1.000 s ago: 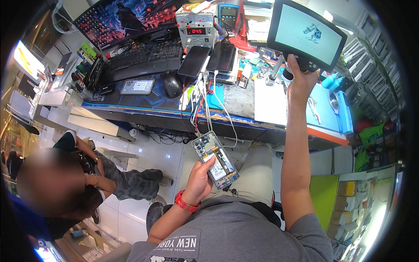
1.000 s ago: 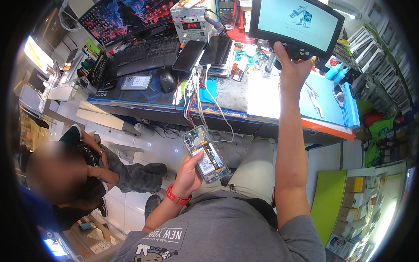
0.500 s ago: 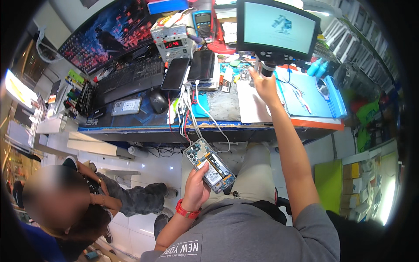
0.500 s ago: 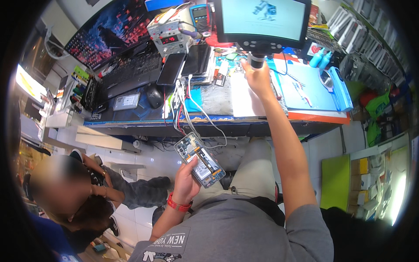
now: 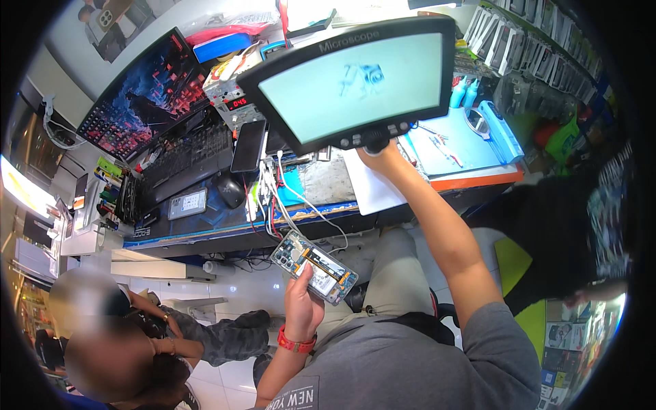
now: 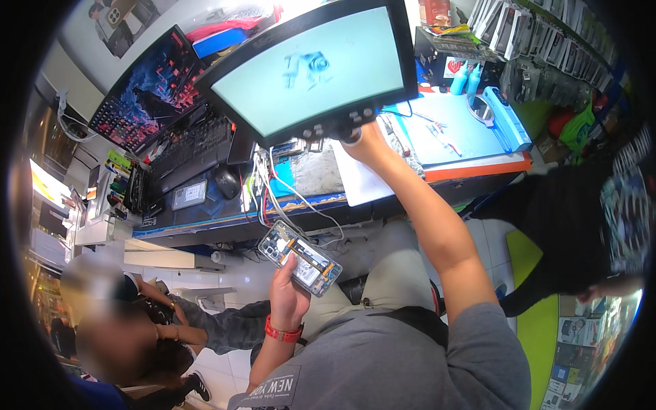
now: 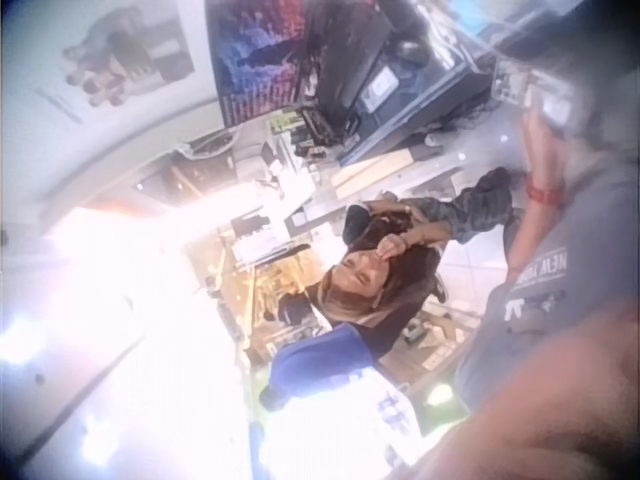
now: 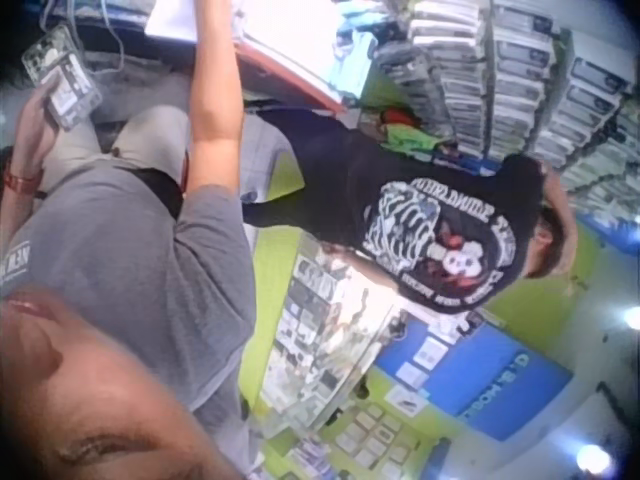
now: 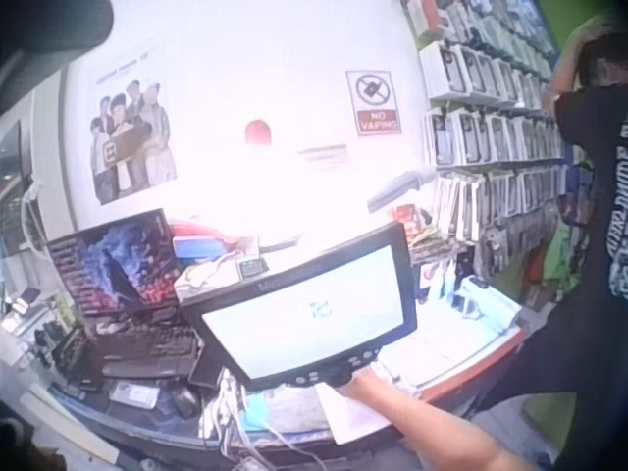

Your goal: The person is repairing a mobile phone by using an electric screwdriver to remove small screws from the internal chassis and handling the motherboard and components.

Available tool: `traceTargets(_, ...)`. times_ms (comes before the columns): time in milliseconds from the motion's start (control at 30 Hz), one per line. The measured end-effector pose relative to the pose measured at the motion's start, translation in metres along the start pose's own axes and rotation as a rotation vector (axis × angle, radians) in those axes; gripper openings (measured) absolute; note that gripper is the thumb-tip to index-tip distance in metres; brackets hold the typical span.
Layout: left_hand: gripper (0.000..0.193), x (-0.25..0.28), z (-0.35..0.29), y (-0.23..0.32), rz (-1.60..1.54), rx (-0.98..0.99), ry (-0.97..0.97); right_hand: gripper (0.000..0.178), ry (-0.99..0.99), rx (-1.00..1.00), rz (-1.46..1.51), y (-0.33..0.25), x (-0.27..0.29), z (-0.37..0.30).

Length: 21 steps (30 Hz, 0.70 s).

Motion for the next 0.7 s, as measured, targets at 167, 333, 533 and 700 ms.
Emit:
traceTargets(167, 0.03, -0.002, 0.002, 0.0, -0.022, -0.001, -0.018, 0.036, -0.162, -0.021, 0.004, -0.026, 0.061, -0.022)
traceTargets(333, 0.026, -0.05, 0.017, -0.02, -0.054, 0.096, -0.051, 0.023, -0.131, -0.548, 0.016, 0.068, 0.169, -0.113)
traceTargets(533, 0.026, -0.117, 0.059, -0.037, -0.107, 0.091, -0.085, 0.023, -0.025, -0.814, -0.078, 0.079, 0.241, -0.112)
traceTargets(700, 0.025, -0.15, 0.103, -0.043, -0.167, 0.03, 0.02, 0.029, 0.058, -0.752, -0.03, 0.076, 0.279, -0.124)
Point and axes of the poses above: each hand's wrist, its own z-axis towards the middle knuckle, its own x-axis out of the back of the hand, y = z × x, the point moved 10 cm from there along z, towards the middle knuckle, and after that the axes turned 9 degrees about y, right-handed, at the moved point
